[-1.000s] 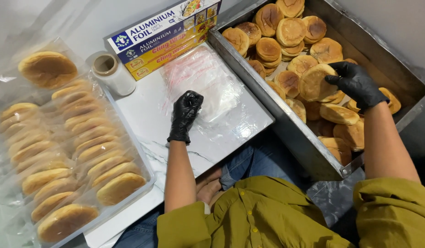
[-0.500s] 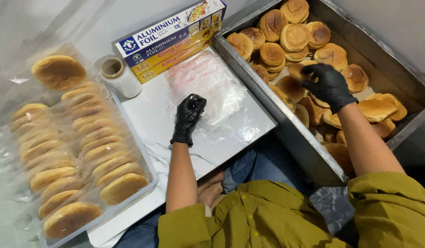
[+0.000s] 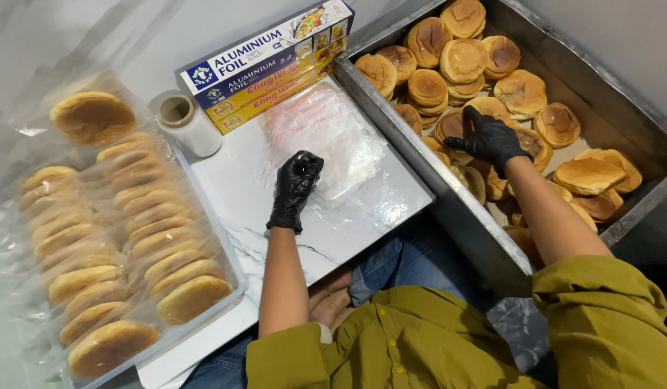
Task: Individually wrapping baked buns in plastic film and organizing them into a plastic storage container.
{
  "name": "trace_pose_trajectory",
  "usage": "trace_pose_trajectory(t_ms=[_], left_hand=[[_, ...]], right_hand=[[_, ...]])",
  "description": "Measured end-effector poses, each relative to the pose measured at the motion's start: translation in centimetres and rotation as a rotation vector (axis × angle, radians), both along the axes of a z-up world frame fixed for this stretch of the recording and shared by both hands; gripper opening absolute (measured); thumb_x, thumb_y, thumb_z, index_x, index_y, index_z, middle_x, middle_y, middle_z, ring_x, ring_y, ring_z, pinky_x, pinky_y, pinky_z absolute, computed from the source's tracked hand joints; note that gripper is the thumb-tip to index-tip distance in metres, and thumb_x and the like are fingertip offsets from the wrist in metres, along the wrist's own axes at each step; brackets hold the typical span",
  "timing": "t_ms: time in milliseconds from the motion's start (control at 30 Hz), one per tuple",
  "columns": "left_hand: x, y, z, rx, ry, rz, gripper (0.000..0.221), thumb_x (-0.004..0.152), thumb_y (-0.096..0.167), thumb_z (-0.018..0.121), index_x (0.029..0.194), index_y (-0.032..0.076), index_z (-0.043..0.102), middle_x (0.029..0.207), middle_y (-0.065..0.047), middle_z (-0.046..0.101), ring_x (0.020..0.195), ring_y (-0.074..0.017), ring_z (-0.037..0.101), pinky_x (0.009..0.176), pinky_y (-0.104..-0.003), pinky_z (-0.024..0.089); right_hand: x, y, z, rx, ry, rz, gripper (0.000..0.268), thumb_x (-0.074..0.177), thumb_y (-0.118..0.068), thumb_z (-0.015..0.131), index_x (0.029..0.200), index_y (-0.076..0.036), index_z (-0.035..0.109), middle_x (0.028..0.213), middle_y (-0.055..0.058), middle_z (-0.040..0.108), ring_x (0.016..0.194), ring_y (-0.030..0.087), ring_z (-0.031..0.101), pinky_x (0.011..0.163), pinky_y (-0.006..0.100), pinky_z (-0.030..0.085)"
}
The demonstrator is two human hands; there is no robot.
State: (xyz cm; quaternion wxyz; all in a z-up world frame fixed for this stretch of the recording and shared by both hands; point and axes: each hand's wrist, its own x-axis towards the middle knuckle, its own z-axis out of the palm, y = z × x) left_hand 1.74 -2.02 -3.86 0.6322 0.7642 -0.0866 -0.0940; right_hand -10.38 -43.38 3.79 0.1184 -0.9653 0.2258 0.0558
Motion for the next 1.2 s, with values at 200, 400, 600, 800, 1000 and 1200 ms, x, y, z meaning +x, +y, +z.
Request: trace_pose_trajectory(t_ms=[200, 400, 600, 800, 1000, 1200], left_hand=[[-0.5, 0.2, 1.3, 0.083, -0.017, 0.015, 0.011, 0.085, 0.031, 0.082, 0.088, 0.024, 0.074, 0.072, -0.001, 0.072, 0.076, -0.0173, 0.073, 0.076, -0.033, 0.056], [-0.8, 0.0, 1.7, 0.088, 0.001, 0.043, 0.012, 0.083, 0.033, 0.083, 0.087, 0.027, 0.074, 0.072, 0.002, 0.071, 0.077, -0.0148, 0.073, 0.077, -0.031, 0.055], [-0.4, -0.2, 0.4, 0.088, 0.006, 0.048, 0.013, 0.083, 0.033, 0.083, 0.089, 0.024, 0.075, 0.076, 0.0, 0.073, 0.08, -0.0167, 0.072, 0.08, -0.034, 0.055], [-0.8, -0.5, 0.9, 0.105, 0.002, 0.069, 0.017, 0.083, 0.033, 0.083, 0.092, 0.021, 0.075, 0.079, -0.003, 0.074, 0.082, -0.0198, 0.073, 0.082, -0.037, 0.055], [-0.9, -0.4, 1.2, 0.051, -0.011, 0.072, 0.014, 0.083, 0.027, 0.084, 0.09, 0.019, 0.075, 0.076, -0.003, 0.073, 0.079, -0.0171, 0.071, 0.079, -0.035, 0.056], [-1.4, -0.7, 1.4, -0.026, -0.014, 0.076, 0.013, 0.082, 0.019, 0.085, 0.088, 0.016, 0.075, 0.075, -0.004, 0.072, 0.078, -0.0137, 0.069, 0.081, -0.033, 0.056]], right_hand=[[1.1, 1.7, -0.9, 0.181, -0.256, -0.111, 0.119, 0.071, -0.064, 0.086, 0.163, -0.011, 0.031, 0.141, 0.038, 0.043, 0.127, 0.057, 0.052, 0.106, 0.059, 0.046], [1.0, -2.4, -3.3, 0.297, -0.469, -0.142, 0.077, 0.077, -0.051, 0.092, 0.136, -0.008, 0.067, 0.131, 0.017, 0.067, 0.129, 0.037, 0.057, 0.107, 0.046, 0.045], [-2.0, -2.3, 1.3, 0.236, 0.108, -0.263, 0.076, 0.083, -0.062, 0.077, 0.124, 0.001, 0.069, 0.109, 0.025, 0.076, 0.081, 0.036, 0.078, 0.096, 0.049, 0.055], [-1.4, 0.2, 1.3, 0.314, 0.099, -0.298, 0.08, 0.076, -0.059, 0.085, 0.126, 0.001, 0.064, 0.11, 0.023, 0.075, 0.095, 0.035, 0.075, 0.081, 0.047, 0.062], [-1.1, -2.8, -2.8, 0.664, -0.235, -0.366, 0.096, 0.082, -0.033, 0.09, 0.157, -0.002, 0.038, 0.149, 0.04, 0.035, 0.126, 0.056, 0.05, 0.077, 0.051, 0.061], [-0.7, -0.9, -0.1, 0.28, -0.202, -0.235, 0.094, 0.081, -0.048, 0.086, 0.158, -0.012, 0.044, 0.142, 0.031, 0.055, 0.132, 0.047, 0.052, 0.108, 0.055, 0.046]])
